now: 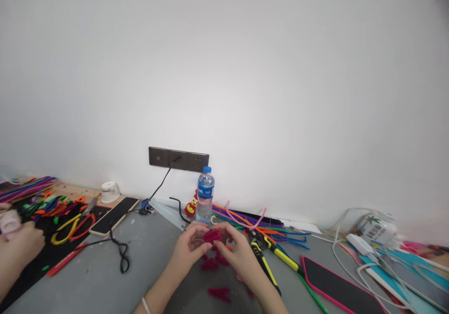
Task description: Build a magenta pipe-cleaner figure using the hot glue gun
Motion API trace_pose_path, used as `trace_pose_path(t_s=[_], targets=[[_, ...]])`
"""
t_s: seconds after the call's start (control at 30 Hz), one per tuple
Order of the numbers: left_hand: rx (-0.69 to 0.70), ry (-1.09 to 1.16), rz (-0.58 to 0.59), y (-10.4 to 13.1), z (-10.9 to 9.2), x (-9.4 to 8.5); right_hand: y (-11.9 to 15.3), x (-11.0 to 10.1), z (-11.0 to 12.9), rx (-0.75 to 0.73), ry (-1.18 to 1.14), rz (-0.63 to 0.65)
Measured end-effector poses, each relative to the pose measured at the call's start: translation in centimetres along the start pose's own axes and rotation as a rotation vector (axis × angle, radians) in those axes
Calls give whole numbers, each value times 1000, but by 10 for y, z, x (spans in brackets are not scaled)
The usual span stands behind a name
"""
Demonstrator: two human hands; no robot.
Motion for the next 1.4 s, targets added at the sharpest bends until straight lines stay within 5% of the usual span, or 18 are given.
trace_pose_path(t_s=[0.13,0.5,1.0,1.4], targets=[[76,-188,59,-1,-2,1,2,1,5,-18,-20,63],[54,-257,115,3,-4,3,6,2,14,-34,-17,166],[-267,111,373,12,1,17,15,-16,15,62,-232,463],[-158,98,278,10,4,16,11,-5,14,109,-382,366]])
Point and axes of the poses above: each hand's wrist, its own y-axis away from the middle knuckle, its own x-axis out of the palm, z = x × y, the point moved 4 cm from there along -y, towards the middle knuckle, and after that the axes turned 2 degrees about x, right-handed, at the moved point
